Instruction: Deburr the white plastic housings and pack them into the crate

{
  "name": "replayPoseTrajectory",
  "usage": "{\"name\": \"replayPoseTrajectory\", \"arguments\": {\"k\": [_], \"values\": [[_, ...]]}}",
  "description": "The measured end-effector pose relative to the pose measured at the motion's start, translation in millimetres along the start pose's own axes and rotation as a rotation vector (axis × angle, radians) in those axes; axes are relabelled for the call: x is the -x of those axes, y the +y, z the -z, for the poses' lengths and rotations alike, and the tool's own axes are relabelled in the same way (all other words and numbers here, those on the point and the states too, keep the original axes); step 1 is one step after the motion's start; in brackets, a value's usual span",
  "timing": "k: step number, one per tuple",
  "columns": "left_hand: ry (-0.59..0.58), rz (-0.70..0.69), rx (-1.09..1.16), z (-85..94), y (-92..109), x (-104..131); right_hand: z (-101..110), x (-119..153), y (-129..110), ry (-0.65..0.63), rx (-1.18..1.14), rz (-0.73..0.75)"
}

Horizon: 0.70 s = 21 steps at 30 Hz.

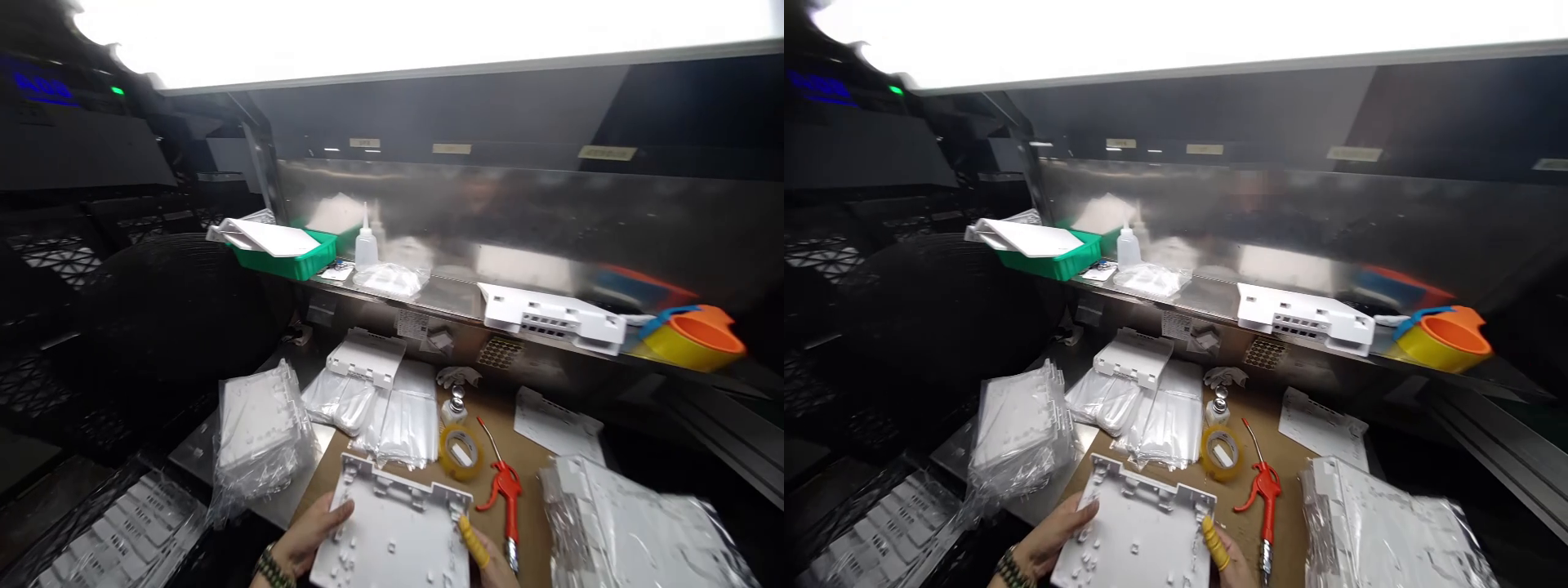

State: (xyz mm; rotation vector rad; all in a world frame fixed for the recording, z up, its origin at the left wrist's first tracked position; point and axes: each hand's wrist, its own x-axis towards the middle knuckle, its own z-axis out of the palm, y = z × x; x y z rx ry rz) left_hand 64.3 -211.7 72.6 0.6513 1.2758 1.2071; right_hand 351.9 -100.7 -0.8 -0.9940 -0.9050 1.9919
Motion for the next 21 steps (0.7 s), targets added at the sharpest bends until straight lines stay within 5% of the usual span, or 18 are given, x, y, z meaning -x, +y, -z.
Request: {"name": "replayPoseTrajectory", "arguments": {"k": [6,9,15,21], "values": [[-0.011,-0.105,-0.556,-37.0,11,-121,33,58,-39,0.379,-0.237,0.085],[-0.031,-0.152,-0.906,-48.3,9,-162,35,91,-51,0.552,-0.329,0.201],[-0.174,-0.19,-1.31,-41.5,11,-197,25,146,-60,0.793,-0.395,0.298],[-0.252,-0.167,-1.372,-24.4,30,-228,10,168,-53,0.906,-0.386,0.342]]}}
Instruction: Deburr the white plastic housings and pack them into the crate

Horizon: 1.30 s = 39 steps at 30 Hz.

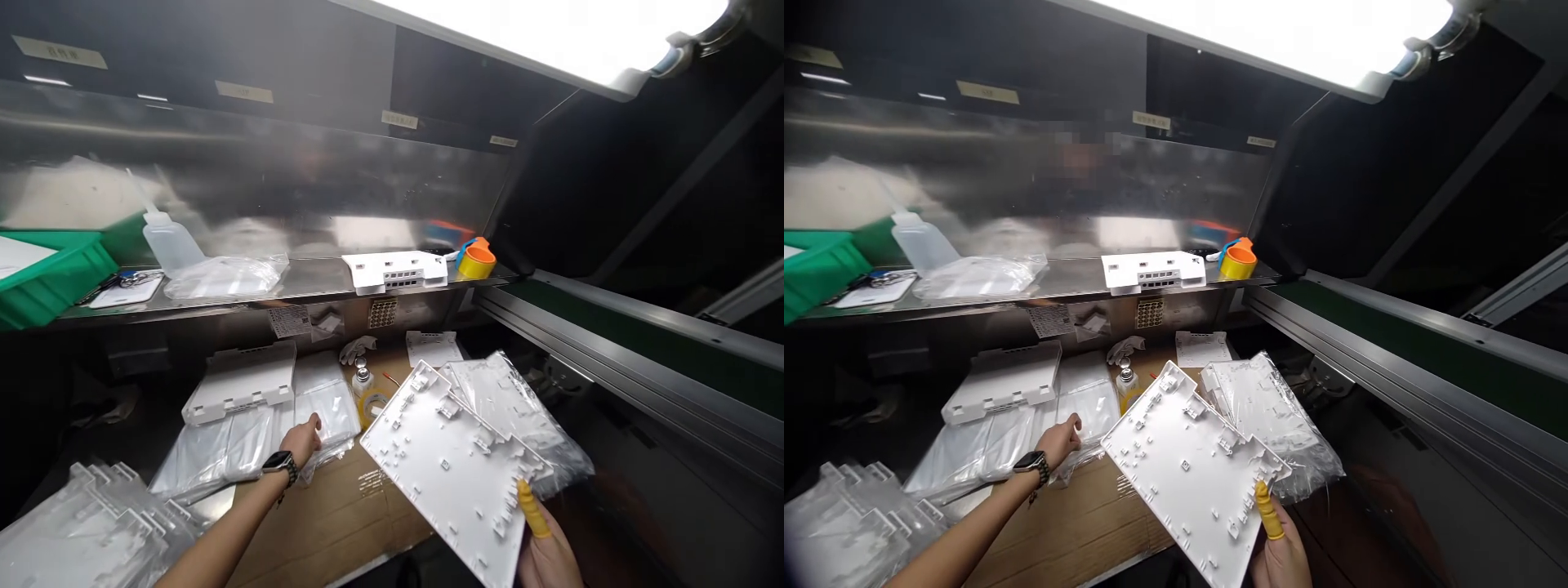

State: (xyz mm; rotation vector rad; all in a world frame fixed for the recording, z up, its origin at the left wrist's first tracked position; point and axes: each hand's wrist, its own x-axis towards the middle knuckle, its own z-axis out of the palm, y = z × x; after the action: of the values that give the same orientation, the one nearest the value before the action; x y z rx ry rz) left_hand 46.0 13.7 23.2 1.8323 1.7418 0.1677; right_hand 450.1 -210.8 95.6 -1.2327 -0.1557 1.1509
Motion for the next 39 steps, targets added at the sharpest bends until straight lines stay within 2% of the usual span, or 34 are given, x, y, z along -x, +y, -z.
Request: {"name": "replayPoseTrajectory", "arguments": {"k": [4,8,11,15,18,20,23,25,31,33,36,39], "values": [[-0.041,0.044,0.067,12.2,-13,-22,0,0,18,-0.005,0.051,0.019],[-0.025,0.029,0.163,14.2,-20,-31,-15,-5,48,-0.035,0.081,0.049],[0.029,-0.01,0.208,9.3,-20,-31,-39,-6,80,-0.065,0.16,0.12],[0.093,-0.049,0.171,-0.6,-17,-31,-82,0,126,-0.195,0.268,0.224],[0.092,-0.074,0.104,-7.4,-16,-33,-108,3,155,-0.281,0.367,0.34],[0.064,-0.099,0.065,-10.1,-17,-32,-118,2,168,-0.319,0.456,0.421],[0.027,-0.158,0.017,-8.0,-20,-27,-123,-3,180,-0.34,0.53,0.485],[0.045,-0.205,-0.022,-0.9,-20,-23,-122,-5,184,-0.337,0.545,0.49],[0.228,-0.265,-0.168,37.2,-5,-18,-115,-9,195,-0.261,0.527,0.509],[0.246,-0.286,-0.187,48.6,3,-20,-114,-8,198,-0.227,0.507,0.523],[0.151,-0.374,-0.184,60.0,16,-24,-115,-3,198,-0.158,0.456,0.574],[0.041,-0.475,-0.143,64.0,32,-30,-120,7,199,-0.114,0.434,0.645]]}}
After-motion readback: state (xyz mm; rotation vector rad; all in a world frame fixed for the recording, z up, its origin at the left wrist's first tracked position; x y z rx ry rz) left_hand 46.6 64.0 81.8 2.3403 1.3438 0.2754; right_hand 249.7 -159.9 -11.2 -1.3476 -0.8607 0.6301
